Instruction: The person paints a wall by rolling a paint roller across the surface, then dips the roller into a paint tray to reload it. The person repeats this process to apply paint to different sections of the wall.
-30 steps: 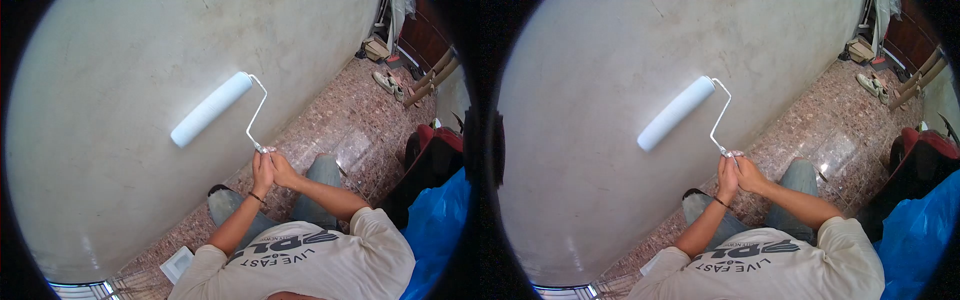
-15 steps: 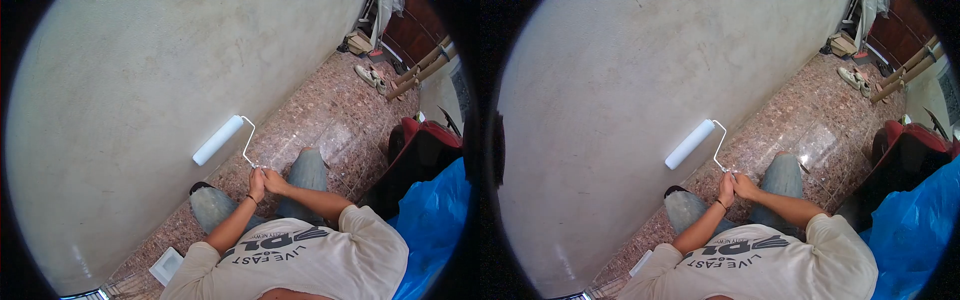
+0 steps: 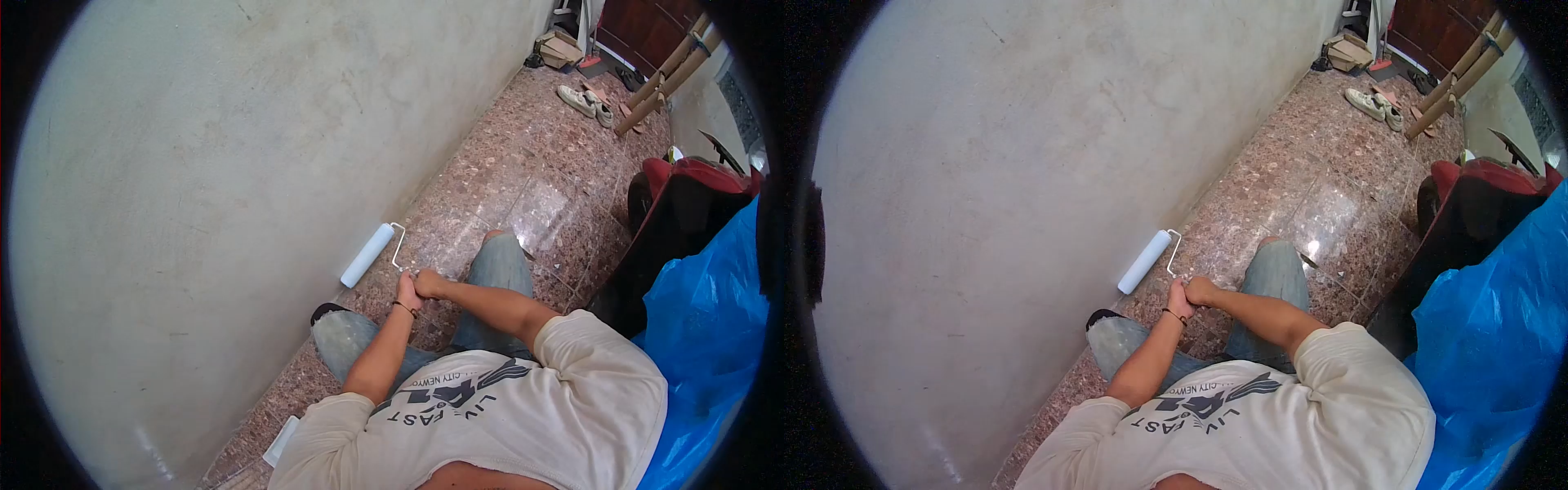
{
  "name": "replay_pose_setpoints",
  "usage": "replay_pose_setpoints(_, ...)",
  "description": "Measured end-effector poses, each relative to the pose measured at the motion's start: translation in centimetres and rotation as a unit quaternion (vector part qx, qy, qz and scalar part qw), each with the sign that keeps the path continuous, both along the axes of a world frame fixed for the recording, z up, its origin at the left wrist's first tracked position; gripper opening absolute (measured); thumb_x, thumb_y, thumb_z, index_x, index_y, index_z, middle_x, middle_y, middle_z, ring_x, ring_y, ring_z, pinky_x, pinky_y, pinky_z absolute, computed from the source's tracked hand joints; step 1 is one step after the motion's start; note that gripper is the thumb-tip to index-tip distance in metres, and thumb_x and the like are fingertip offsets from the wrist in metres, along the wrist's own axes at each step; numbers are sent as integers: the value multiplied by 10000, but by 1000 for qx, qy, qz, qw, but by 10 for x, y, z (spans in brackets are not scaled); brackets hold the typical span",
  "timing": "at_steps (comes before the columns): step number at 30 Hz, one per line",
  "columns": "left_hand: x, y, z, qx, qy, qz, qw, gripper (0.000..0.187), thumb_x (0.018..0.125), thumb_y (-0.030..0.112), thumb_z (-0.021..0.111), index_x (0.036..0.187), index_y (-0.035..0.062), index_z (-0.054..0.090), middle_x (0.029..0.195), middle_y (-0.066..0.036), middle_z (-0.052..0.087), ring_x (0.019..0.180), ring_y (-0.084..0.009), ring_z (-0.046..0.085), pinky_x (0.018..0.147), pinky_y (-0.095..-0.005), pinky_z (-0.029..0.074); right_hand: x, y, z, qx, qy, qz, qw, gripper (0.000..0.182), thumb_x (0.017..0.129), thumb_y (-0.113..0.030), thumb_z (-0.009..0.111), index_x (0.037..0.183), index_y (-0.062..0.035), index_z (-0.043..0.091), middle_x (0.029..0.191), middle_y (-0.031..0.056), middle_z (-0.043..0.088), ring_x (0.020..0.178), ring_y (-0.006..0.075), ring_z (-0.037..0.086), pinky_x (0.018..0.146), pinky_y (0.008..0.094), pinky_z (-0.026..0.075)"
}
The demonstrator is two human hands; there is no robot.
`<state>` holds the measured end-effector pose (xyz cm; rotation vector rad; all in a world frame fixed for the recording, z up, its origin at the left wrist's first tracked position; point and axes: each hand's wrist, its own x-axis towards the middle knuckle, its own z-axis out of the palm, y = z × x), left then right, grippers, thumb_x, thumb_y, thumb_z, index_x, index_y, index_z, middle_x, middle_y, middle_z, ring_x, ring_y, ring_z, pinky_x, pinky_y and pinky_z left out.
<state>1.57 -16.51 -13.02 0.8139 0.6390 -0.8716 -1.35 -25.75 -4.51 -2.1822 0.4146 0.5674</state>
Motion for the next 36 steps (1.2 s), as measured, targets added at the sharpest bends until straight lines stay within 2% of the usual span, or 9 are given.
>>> replay_pose_setpoints(3, 5, 2, 23, -5, 26, -12, 1000, 362, 914, 386, 357, 961, 60, 506, 1002, -142, 577, 944, -299, 575, 817, -483, 467, 18, 6, -55, -31, 8, 65, 997, 509, 895, -379, 398, 893, 68, 643, 925, 298, 611, 872, 398, 617, 767, 446, 480)
replay_pose_setpoints(8, 6, -3, 41, 12, 54, -18, 998, 388, 907, 383, 344, 960, 40, 516, 1018, -148, 578, 942, -297, 578, 808, -492, 470, 16, -1, -7, 22, 72, 44, 996, 484, 884, -364, 421, 893, 65, 645, 975, 286, 606, 918, 394, 605, 805, 437, 470)
replay_pose_setpoints(10, -3, -1, 34, 19, -9, 6, 1000, 397, 897, 384, 342, 960, 38, 527, 1005, -148, 582, 930, -294, 584, 811, -476, 474, 9, -3, 7, 51, 102, 31, 993, 479, 882, -360, 424, 891, 66, 644, 987, 289, 601, 934, 391, 600, 818, 435, 465)
replay_pose_setpoints(12, -14, -2, 33, 35, -28, 19, 999, 400, 893, 383, 342, 972, 39, 530, 1001, -148, 586, 927, -294, 586, 815, -469, 474, -3, -6, 18, 50, 16, 25, 998, 494, 875, -368, 430, 898, 81, 636, 962, 305, 600, 898, 396, 610, 784, 443, 477)
replay_pose_setpoints(17, -23, -7, 73, 39, -51, -5, 998, 402, 890, 380, 349, 1015, 50, 541, 1014, -143, 593, 934, -295, 587, 824, -456, 473, -1, -7, -4, 36, 15, 31, 999, 498, 875, -365, 429, 924, 90, 626, 952, 309, 600, 887, 400, 611, 773, 446, 480)
replay_pose_setpoints(21, -7, 0, 37, 37, -19, -1, 999, 419, 889, 386, 348, 1050, 49, 539, 1054, -150, 586, 958, -307, 580, 831, -467, 469, 12, 2, -35, 27, 47, 24, 998, 501, 871, -375, 425, 928, 76, 636, 970, 297, 603, 902, 391, 612, 777, 434, 483)
replay_pose_setpoints(24, 1, 4, 18, 21, 0, 2, 1000, 428, 888, 387, 347, 1070, 45, 531, 1061, -156, 583, 963, -314, 576, 840, -471, 465, 15, 1, -12, 31, 68, 54, 996, 499, 858, -380, 428, 934, 64, 643, 981, 281, 609, 902, 379, 616, 779, 428, 485)
replay_pose_setpoints(26, 5, 4, 10, 19, 5, 1, 1000, 432, 888, 385, 347, 1080, 42, 526, 1061, -158, 582, 963, -316, 576, 845, -473, 462, 21, 5, -37, 14, 57, 60, 996, 481, 855, -365, 429, 933, 57, 647, 982, 276, 611, 908, 375, 616, 787, 427, 482)
replay_pose_setpoints(36, 4, 0, 24, 13, 47, -16, 999, 489, 896, 371, 305, 1124, -25, 477, 1122, -206, 547, 1031, -337, 542, 892, -493, 427, 21, -4, -28, 2, 57, 95, 994, 474, 852, -347, 402, 884, 52, 655, 951, 280, 614, 907, 382, 612, 788, 431, 476)
